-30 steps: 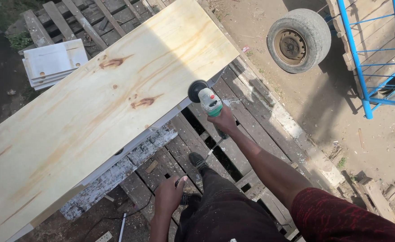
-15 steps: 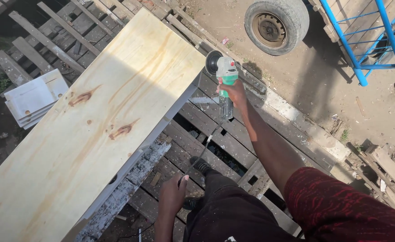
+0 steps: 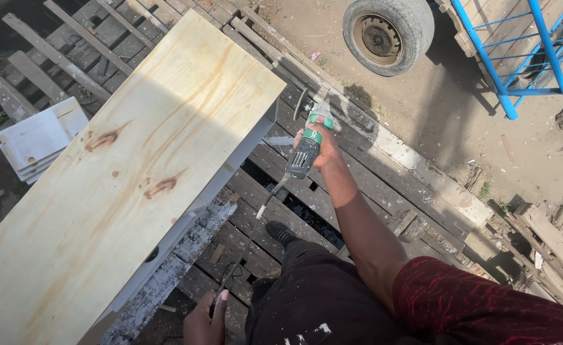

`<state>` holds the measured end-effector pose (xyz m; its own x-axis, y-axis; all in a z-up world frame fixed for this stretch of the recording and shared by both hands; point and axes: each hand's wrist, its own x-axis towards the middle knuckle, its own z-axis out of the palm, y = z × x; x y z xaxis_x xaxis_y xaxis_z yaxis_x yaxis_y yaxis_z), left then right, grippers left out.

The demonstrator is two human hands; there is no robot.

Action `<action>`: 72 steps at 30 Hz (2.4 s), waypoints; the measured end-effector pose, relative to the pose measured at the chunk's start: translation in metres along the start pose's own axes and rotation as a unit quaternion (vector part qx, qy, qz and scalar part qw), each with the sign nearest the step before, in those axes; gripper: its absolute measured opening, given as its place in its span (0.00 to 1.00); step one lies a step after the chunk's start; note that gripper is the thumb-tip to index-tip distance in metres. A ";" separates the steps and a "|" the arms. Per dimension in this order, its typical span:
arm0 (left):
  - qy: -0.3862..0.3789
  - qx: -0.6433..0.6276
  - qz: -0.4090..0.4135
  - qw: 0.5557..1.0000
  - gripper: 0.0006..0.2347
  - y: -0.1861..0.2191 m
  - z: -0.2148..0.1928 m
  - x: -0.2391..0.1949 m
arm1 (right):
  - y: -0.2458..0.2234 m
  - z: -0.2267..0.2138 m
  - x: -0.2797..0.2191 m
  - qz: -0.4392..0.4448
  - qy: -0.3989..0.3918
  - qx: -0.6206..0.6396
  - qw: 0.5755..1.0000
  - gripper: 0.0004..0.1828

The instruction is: The person uses a handheld electric sander to smooth the edges and surfaces of a large wooden board resting on a workbench. They move the sander along the board's length and then work on the interior corners of a white cabinet structure.

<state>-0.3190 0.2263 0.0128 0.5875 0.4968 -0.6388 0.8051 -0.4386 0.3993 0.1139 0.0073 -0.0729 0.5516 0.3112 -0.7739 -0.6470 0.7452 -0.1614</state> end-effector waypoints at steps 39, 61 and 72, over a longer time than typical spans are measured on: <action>0.064 -0.048 0.002 0.997 0.22 0.015 -0.029 -0.017 | 0.073 0.049 0.003 -0.051 0.116 -0.080 0.989 0.17; 0.118 -0.085 -0.026 0.989 0.22 -0.065 -0.053 -0.057 | 0.166 0.034 -0.002 0.003 -0.085 0.106 0.991 0.16; 0.131 -0.087 -0.033 0.987 0.23 -0.110 -0.057 -0.084 | 0.225 0.023 -0.014 -0.001 -0.100 0.112 0.989 0.28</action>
<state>-0.4522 0.2751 0.0602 0.5159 0.7069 -0.4838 0.8308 -0.2750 0.4839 -0.0274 0.1834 -0.0842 0.6604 0.4026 -0.6339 -0.5251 0.8510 -0.0066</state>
